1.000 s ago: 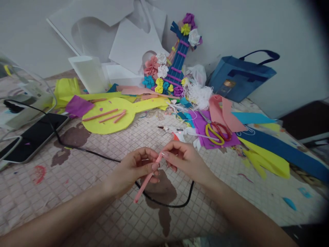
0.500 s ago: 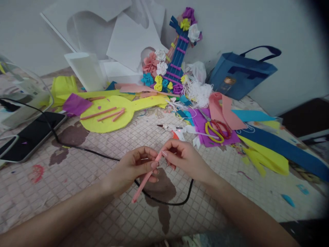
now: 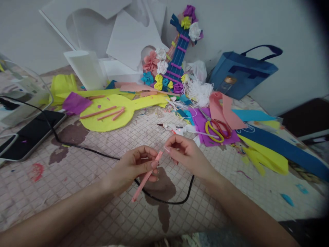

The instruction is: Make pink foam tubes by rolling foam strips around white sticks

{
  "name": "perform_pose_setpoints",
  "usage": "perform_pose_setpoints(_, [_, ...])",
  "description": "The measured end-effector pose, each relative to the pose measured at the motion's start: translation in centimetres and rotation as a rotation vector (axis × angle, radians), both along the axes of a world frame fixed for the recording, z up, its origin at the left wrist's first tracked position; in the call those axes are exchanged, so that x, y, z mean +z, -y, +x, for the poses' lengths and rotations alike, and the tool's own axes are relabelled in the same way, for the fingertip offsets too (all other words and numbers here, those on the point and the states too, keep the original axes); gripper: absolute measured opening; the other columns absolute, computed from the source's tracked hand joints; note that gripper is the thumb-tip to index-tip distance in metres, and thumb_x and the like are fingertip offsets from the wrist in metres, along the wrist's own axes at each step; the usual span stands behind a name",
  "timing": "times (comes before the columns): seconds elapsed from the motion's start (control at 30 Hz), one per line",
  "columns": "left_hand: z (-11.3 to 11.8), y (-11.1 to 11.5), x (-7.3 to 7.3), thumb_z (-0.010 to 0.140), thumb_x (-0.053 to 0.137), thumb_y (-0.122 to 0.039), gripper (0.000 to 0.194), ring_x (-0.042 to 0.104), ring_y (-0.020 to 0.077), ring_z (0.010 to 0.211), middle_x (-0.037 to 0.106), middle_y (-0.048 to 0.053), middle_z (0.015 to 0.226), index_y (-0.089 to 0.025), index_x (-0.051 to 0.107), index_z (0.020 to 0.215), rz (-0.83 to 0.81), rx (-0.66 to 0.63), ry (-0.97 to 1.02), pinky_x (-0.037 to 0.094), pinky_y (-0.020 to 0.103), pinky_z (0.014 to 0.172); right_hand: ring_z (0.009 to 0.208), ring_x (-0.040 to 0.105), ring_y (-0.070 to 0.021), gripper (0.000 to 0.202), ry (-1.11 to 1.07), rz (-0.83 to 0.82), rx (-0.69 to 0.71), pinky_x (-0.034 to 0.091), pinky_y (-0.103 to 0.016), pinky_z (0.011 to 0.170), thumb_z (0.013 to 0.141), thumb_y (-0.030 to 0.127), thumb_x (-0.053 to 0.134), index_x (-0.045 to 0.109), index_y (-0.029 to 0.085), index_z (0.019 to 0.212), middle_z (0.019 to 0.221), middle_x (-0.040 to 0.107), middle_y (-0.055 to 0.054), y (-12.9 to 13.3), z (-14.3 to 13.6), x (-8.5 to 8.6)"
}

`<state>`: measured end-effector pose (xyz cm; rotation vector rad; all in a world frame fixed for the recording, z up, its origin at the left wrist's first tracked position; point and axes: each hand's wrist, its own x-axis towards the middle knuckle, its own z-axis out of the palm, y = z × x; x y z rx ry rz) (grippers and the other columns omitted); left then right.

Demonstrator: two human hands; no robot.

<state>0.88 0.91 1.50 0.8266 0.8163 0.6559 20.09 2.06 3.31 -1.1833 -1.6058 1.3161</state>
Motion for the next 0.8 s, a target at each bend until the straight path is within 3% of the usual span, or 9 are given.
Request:
perform_pose_setpoints(0.57, [-0.05,-0.14,-0.59,0.074,0.071,-0.023,0.022,0.056,0.0084,0.068,0.056,-0.001,0.083,-0.017,0.057,0.09,0.203,0.029,-0.079,0.059,0.03,0.066,0.053,0.043,-0.007,0.01,0.08,-0.034,0.01,0.034,-0.022,0.049,0.079,0.026,0.059,0.06,0.016,0.076,0.066,0.055,0.003,0.12,-0.23,0.43])
perform_pose_setpoints(0.8, [0.12,0.0,-0.15,0.072,0.072,-0.022,0.022,0.057,0.0092,0.068,0.057,-0.002,0.081,-0.017,0.058,0.088,0.093,0.044,-0.023,0.058,0.031,0.066,0.058,0.044,-0.0078,0.009,0.093,0.01,0.034,0.035,-0.022,0.052,0.081,0.021,0.056,0.055,0.016,0.074,0.065,0.049,0.004,0.15,-0.25,0.51])
